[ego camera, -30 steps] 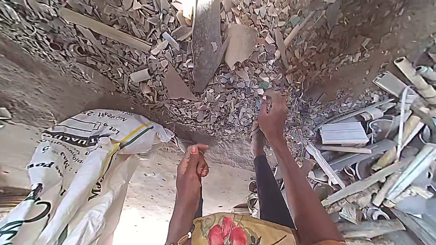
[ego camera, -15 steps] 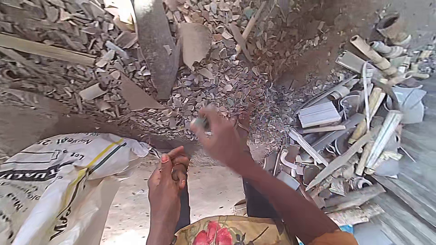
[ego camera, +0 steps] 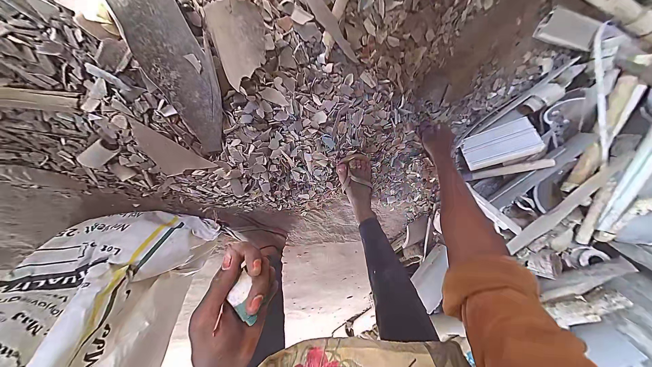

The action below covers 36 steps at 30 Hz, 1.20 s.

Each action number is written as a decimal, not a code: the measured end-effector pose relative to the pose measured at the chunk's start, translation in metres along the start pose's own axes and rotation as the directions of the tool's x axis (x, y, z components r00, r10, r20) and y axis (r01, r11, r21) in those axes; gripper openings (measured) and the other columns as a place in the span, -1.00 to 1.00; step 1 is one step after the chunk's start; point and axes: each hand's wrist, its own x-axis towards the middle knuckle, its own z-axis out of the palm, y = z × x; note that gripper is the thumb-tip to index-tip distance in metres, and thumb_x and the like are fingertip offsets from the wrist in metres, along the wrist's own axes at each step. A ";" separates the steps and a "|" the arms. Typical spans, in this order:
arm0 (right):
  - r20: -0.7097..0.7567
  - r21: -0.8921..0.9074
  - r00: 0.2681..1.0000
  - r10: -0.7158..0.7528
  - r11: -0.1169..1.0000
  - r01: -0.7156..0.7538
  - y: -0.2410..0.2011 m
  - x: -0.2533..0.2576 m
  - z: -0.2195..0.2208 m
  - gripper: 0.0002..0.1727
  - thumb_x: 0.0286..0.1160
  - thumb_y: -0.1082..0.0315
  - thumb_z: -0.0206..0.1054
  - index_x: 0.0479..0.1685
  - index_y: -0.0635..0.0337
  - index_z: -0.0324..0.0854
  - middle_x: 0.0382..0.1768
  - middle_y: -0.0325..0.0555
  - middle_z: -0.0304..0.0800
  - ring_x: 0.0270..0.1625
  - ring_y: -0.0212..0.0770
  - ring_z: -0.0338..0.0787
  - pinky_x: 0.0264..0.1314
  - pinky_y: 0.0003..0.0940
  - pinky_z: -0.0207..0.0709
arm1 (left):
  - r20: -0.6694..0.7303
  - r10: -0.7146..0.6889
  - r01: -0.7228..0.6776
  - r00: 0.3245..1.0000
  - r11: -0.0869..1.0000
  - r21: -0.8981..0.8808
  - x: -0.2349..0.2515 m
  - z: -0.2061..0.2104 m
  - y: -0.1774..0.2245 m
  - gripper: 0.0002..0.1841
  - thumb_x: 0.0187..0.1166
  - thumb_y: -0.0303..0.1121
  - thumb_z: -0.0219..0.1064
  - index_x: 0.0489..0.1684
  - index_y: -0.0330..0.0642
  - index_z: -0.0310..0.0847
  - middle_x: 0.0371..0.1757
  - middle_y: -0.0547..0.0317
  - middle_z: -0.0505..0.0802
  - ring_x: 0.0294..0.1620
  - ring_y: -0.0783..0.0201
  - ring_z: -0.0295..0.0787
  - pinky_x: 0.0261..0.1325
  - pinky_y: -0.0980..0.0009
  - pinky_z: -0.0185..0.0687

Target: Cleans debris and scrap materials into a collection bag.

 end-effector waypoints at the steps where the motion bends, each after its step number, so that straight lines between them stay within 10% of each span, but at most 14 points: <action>1: -0.005 -0.020 1.000 0.021 1.000 -0.021 -0.007 0.001 0.005 -0.34 0.63 0.14 0.35 0.57 0.43 0.41 0.40 0.53 0.59 0.50 0.46 0.59 0.49 0.38 0.41 | 0.013 0.005 -0.005 1.000 1.000 0.009 -0.001 0.001 -0.001 -0.70 0.71 -0.04 0.21 -0.31 0.05 0.77 -0.59 0.46 0.68 -0.68 0.60 0.55 -0.63 0.68 0.46; 9: -0.121 0.514 0.991 -0.050 0.851 0.105 0.033 -0.052 -0.008 -0.61 0.68 0.36 0.16 0.36 0.40 0.56 0.08 0.25 0.78 -0.03 0.01 0.84 0.05 0.03 0.72 | 0.073 0.077 -0.071 0.994 0.994 -0.079 0.006 0.017 -0.018 -0.86 0.58 -0.25 0.34 -0.31 -0.02 0.79 -0.60 0.38 0.71 -0.50 0.44 0.69 -0.19 0.49 0.69; 11: -0.092 0.629 0.995 -0.027 0.773 0.079 0.061 -0.063 0.002 -0.63 0.64 0.49 0.12 0.38 0.34 0.53 0.02 0.14 0.79 -0.24 -0.16 0.82 -0.18 -0.16 0.75 | 0.054 0.028 -0.025 0.998 0.998 -0.061 0.009 0.025 -0.018 -0.84 0.68 -0.23 0.29 -0.16 -0.03 0.77 -0.59 0.38 0.71 -0.57 0.51 0.66 -0.36 0.61 0.65; 15: -0.089 0.361 0.991 0.098 0.931 -0.060 0.068 -0.077 0.020 -0.69 0.49 0.41 0.28 0.13 0.33 0.73 0.06 0.34 0.77 0.09 0.23 0.76 0.13 0.29 0.52 | -0.112 -0.036 0.051 0.993 0.989 0.140 0.013 0.038 -0.020 -0.74 0.85 -0.26 -0.03 -0.02 0.03 0.65 -0.65 0.49 0.57 -0.75 0.68 0.40 -0.70 0.78 0.32; 18: -0.053 0.176 0.999 0.010 0.984 0.000 0.050 -0.075 0.043 -0.36 0.44 0.21 0.45 0.54 0.27 0.54 0.49 0.48 0.48 0.44 0.43 0.62 0.36 0.39 0.51 | -0.188 -0.012 0.056 0.982 0.971 0.233 0.015 0.040 -0.023 -0.69 0.88 -0.30 -0.13 -0.07 0.01 0.60 -0.68 0.50 0.52 -0.77 0.67 0.36 -0.71 0.78 0.30; 23: 0.063 0.322 0.976 -0.210 0.930 0.180 0.000 -0.066 0.023 -0.56 0.40 0.27 0.49 0.23 0.33 0.72 0.35 0.38 0.55 0.33 0.28 0.63 0.31 0.24 0.51 | -0.224 0.039 0.035 0.974 0.948 0.317 0.019 0.043 -0.015 -0.64 0.89 -0.25 -0.19 -0.08 0.03 0.61 -0.68 0.51 0.54 -0.77 0.66 0.37 -0.71 0.77 0.32; 26: -0.156 0.349 0.956 -0.247 0.892 0.288 -0.017 -0.039 -0.006 -0.37 0.34 0.34 0.43 0.50 0.29 0.53 0.41 0.43 0.54 0.35 0.32 0.65 0.31 0.27 0.55 | -0.222 0.056 0.039 0.974 0.915 0.401 0.015 0.039 -0.007 -0.70 0.87 -0.26 -0.11 -0.06 0.05 0.61 -0.70 0.52 0.48 -0.79 0.66 0.31 -0.72 0.76 0.30; 32: -0.075 -0.163 0.961 -0.266 0.954 0.252 -0.056 0.035 -0.041 -0.02 0.15 0.39 0.63 0.75 0.26 0.26 0.79 0.59 -0.11 0.63 0.69 0.27 0.33 0.56 0.43 | -0.223 0.028 0.087 0.974 0.869 0.487 0.010 0.029 0.002 -0.78 0.77 -0.33 0.06 0.02 0.05 0.67 -0.76 0.56 0.44 -0.84 0.67 0.25 -0.77 0.74 0.24; 36: -0.086 -0.126 0.896 -0.435 0.897 0.423 -0.059 -0.023 -0.064 -0.46 0.42 0.41 0.47 0.41 0.45 0.56 0.32 0.62 0.60 0.35 0.63 0.62 0.22 0.61 0.45 | -0.282 0.035 0.091 0.959 0.903 0.421 0.010 0.027 -0.003 -0.75 0.77 -0.39 -0.01 0.02 -0.07 0.65 -0.73 0.51 0.45 -0.83 0.65 0.26 -0.75 0.73 0.25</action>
